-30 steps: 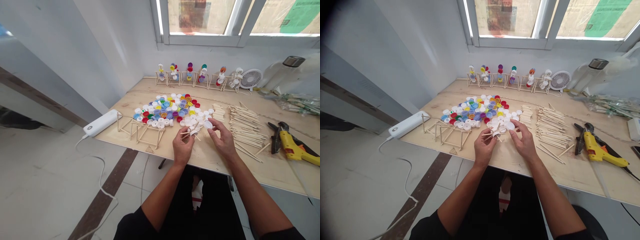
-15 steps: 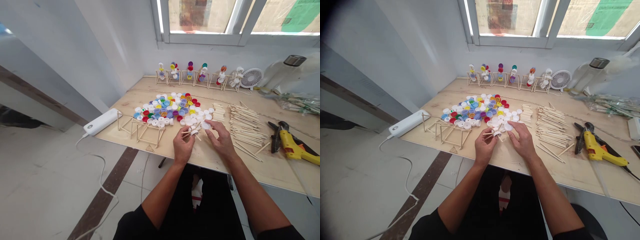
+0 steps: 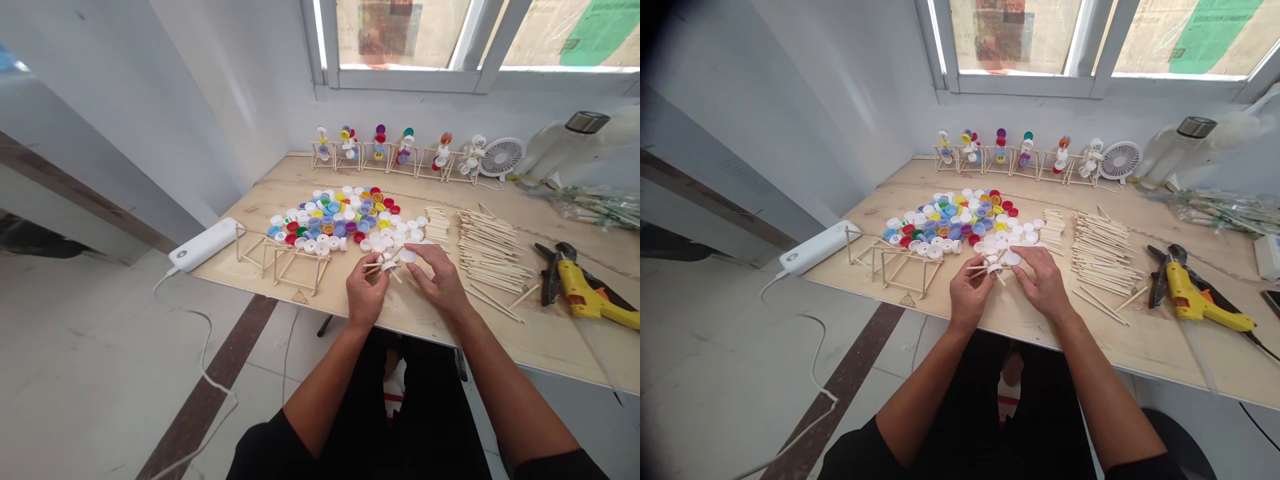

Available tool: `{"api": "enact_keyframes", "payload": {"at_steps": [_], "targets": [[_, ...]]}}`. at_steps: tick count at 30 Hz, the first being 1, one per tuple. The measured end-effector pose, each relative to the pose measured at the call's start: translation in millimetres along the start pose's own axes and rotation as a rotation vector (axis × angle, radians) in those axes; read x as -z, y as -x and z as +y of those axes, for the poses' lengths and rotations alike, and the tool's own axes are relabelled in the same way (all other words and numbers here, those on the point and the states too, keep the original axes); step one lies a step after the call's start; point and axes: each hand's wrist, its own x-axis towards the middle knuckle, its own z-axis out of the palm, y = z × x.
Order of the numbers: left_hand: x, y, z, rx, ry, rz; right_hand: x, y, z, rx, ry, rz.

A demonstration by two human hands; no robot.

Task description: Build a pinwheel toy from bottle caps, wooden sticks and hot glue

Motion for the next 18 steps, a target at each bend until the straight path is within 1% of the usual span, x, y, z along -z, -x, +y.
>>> {"api": "enact_keyframes", "payload": {"at_steps": [6, 18], "targets": [[0.1, -0.1, 2.1, -0.02, -0.02, -0.009, -1.2, 0.9, 3.1, 0.01, -0.007, -0.012], [-0.3, 0.1, 2.1, -0.024, -0.023, -0.013, -3.5, 1.3, 3.2, 0.031, 0.033, 0.032]]}}
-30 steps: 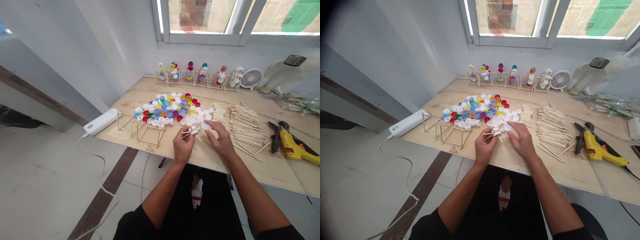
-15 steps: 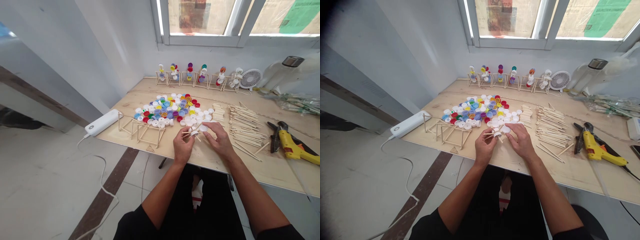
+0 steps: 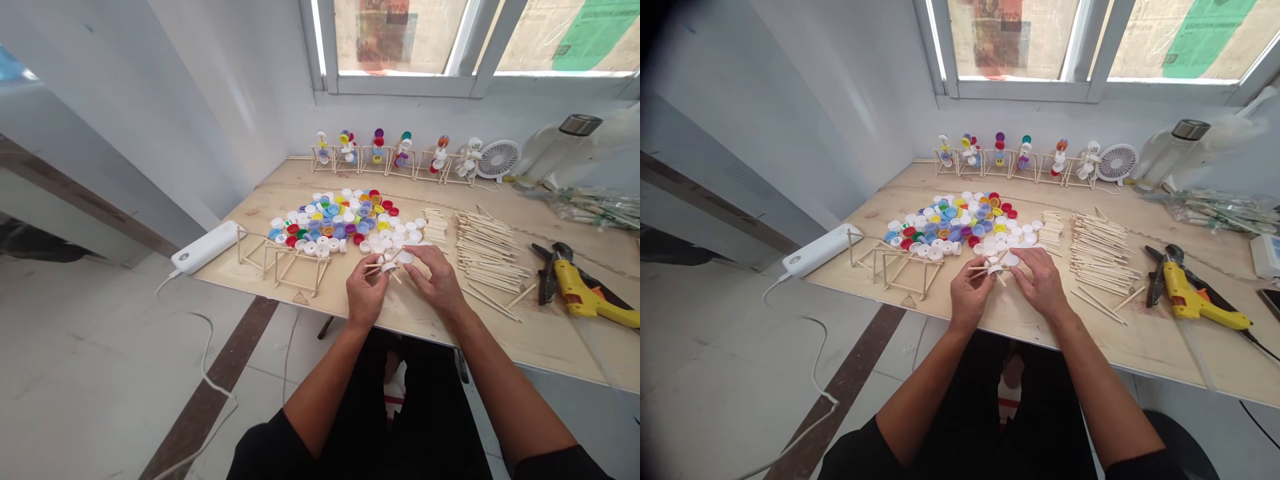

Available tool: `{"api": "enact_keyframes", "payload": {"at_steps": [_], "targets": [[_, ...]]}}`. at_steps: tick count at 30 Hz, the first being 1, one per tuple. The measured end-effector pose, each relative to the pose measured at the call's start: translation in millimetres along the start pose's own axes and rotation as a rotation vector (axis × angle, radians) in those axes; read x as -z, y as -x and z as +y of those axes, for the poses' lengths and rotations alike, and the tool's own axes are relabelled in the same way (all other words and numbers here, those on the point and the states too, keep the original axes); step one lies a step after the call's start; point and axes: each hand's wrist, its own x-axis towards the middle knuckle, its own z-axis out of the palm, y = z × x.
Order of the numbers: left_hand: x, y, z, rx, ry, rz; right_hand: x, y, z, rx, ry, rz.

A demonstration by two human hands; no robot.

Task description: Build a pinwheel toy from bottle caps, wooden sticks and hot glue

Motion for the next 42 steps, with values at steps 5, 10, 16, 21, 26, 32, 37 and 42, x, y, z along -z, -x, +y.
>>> {"api": "enact_keyframes", "payload": {"at_steps": [5, 10, 16, 21, 26, 32, 37, 42], "targets": [[-0.2, -0.6, -2.3, -0.008, -0.002, 0.004, 0.3, 1.0, -1.9, -0.002, -0.01, 0.002], [-0.1, 0.2, -2.2, -0.059, -0.055, 0.001, 5.5, -0.4, -4.8, -0.14, -0.097, 0.029], [0.9, 5.8, 6.4, -0.323, -0.286, -0.01, 11.3, -2.5, -4.4, -0.342, -0.241, 0.007], [0.3, 8.2, 7.6, -0.458, -0.387, -0.043, 13.7, -4.0, -5.4, -0.432, -0.296, -0.087], [-0.1, 8.0, 4.3, -0.476, -0.411, -0.061, 14.7, -5.7, -6.8, -0.475, -0.296, -0.175], [0.1, 8.1, 6.7, -0.447, -0.395, -0.076, 14.9, -5.6, -7.2, -0.527, -0.308, -0.187], [0.6, 8.9, 9.6, -0.419, -0.384, -0.087, 12.2, -3.7, -5.5, -0.549, -0.361, -0.185], [0.4, 9.0, 8.6, -0.407, -0.384, -0.086, 9.6, -2.1, -4.5, -0.566, -0.424, -0.166]]}}
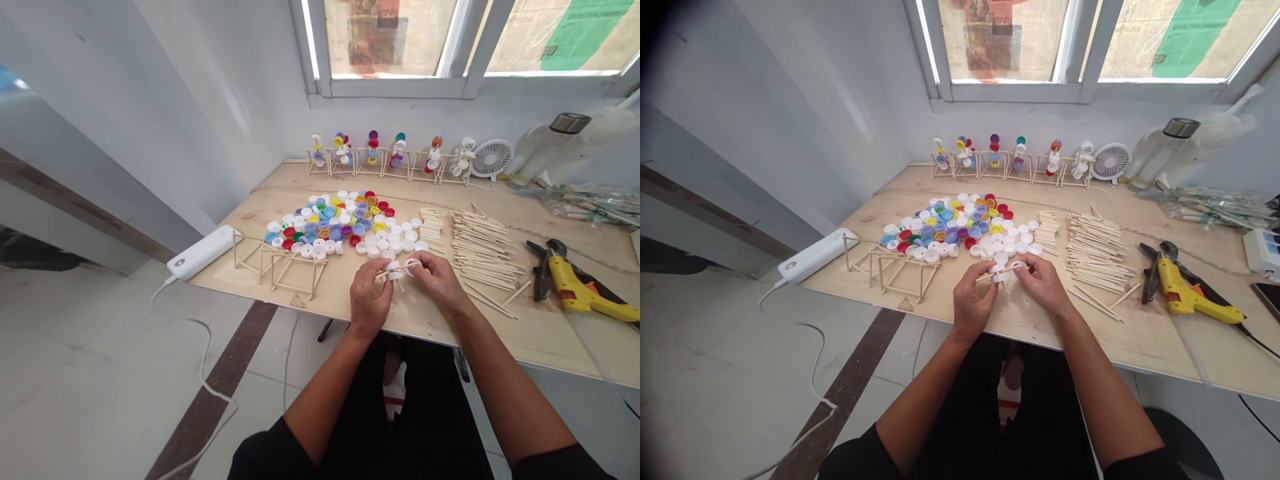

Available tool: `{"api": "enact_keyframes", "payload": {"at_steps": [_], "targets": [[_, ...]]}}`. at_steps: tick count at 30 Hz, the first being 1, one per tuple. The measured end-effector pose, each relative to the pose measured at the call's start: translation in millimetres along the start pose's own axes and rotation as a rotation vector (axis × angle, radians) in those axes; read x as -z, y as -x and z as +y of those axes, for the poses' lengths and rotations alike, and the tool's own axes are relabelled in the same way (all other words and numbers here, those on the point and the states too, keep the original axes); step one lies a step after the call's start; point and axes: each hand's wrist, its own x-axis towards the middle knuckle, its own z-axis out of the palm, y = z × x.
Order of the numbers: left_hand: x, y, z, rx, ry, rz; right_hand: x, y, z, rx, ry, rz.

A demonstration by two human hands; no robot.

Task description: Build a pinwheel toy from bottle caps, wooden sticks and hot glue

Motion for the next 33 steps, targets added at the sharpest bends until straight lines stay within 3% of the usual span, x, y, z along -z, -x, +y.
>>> {"api": "enact_keyframes", "payload": {"at_steps": [10, 29, 33], "targets": [[0.1, -0.4, 1.2, -0.018, 0.004, -0.002, -1.0, 1.2, -2.9, -0.051, -0.06, 0.001], [-0.5, -1.3, 1.3, 0.058, 0.026, -0.001, -1.3, 0.2, -3.4, -0.001, 0.025, -0.005], [-1.2, -2.5, -0.4, 0.125, 0.091, 0.015, 1.5, 1.5, -5.5, 0.065, -0.022, 0.095]]}}
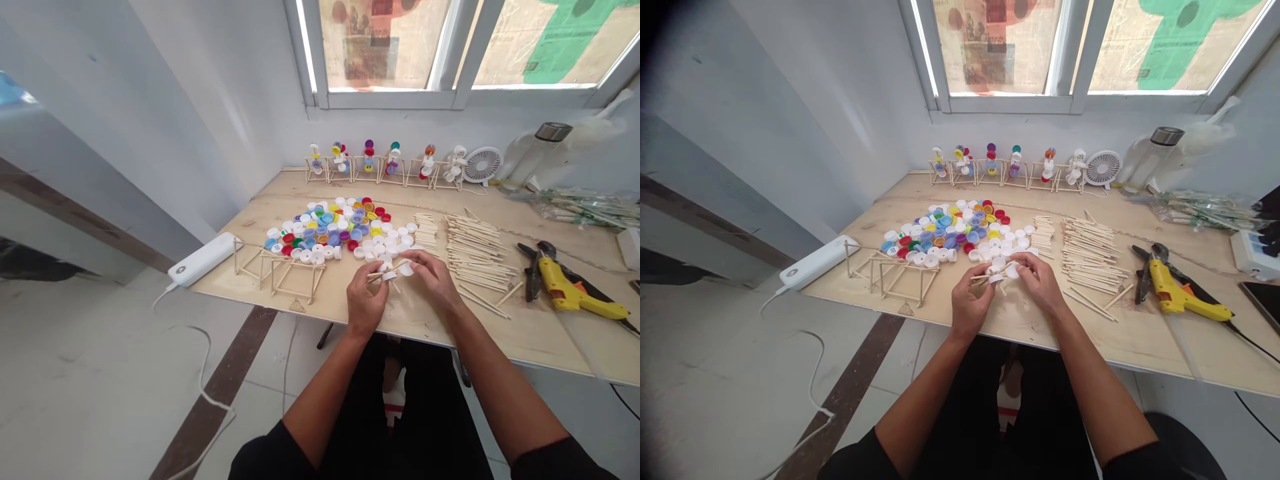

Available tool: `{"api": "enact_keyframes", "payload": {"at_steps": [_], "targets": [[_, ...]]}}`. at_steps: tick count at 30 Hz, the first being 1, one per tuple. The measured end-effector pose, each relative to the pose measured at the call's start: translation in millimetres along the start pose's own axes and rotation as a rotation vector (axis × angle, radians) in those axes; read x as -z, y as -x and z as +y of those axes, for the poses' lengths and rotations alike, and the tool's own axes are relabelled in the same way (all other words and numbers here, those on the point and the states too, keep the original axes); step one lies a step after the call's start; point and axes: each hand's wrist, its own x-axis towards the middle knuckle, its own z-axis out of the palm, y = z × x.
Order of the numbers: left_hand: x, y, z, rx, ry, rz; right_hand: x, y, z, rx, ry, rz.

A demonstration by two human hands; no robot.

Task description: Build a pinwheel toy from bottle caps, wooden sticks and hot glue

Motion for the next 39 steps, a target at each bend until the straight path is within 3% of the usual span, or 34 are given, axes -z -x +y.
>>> {"api": "enact_keyframes", "payload": {"at_steps": [4, 8, 14, 19, 24, 27, 31, 35, 39], "targets": [[-1.2, -1.2, -5.0, 0.11, 0.089, 0.033, 3.2, -0.4, 2.3, 0.041, -0.033, 0.164], [-2.4, -2.3, -12.5, 0.237, 0.204, 0.049, 3.4, -1.6, 8.8, 0.06, -0.046, 0.216], [-3.2, -3.1, -17.4, 0.337, 0.368, 0.068, 0.9, -1.9, 12.5, 0.028, -0.006, 0.196], [-0.2, -4.6, -11.5, 0.437, 0.511, 0.108, 0.0, -1.8, 9.2, 0.015, 0.044, 0.125], [8.4, -9.7, -0.8, 0.518, 0.743, 0.151, 0.3, -2.3, 7.1, -0.003, 0.059, 0.136], [15.9, -11.9, 10.5, 0.576, 0.938, 0.103, 0.0, -1.9, 6.4, -0.008, 0.042, 0.137], [23.6, -8.3, 25.4, 0.742, 1.169, -0.061, -0.3, -1.9, 8.0, -0.018, 0.026, 0.134], [25.4, -0.4, 30.8, 0.877, 1.314, -0.076, 0.1, -2.9, 11.6, -0.024, 0.014, 0.128], [25.1, 3.5, 29.6, 0.928, 1.374, -0.078, 0.0, -3.3, 12.4, -0.035, 0.015, 0.129]]}}
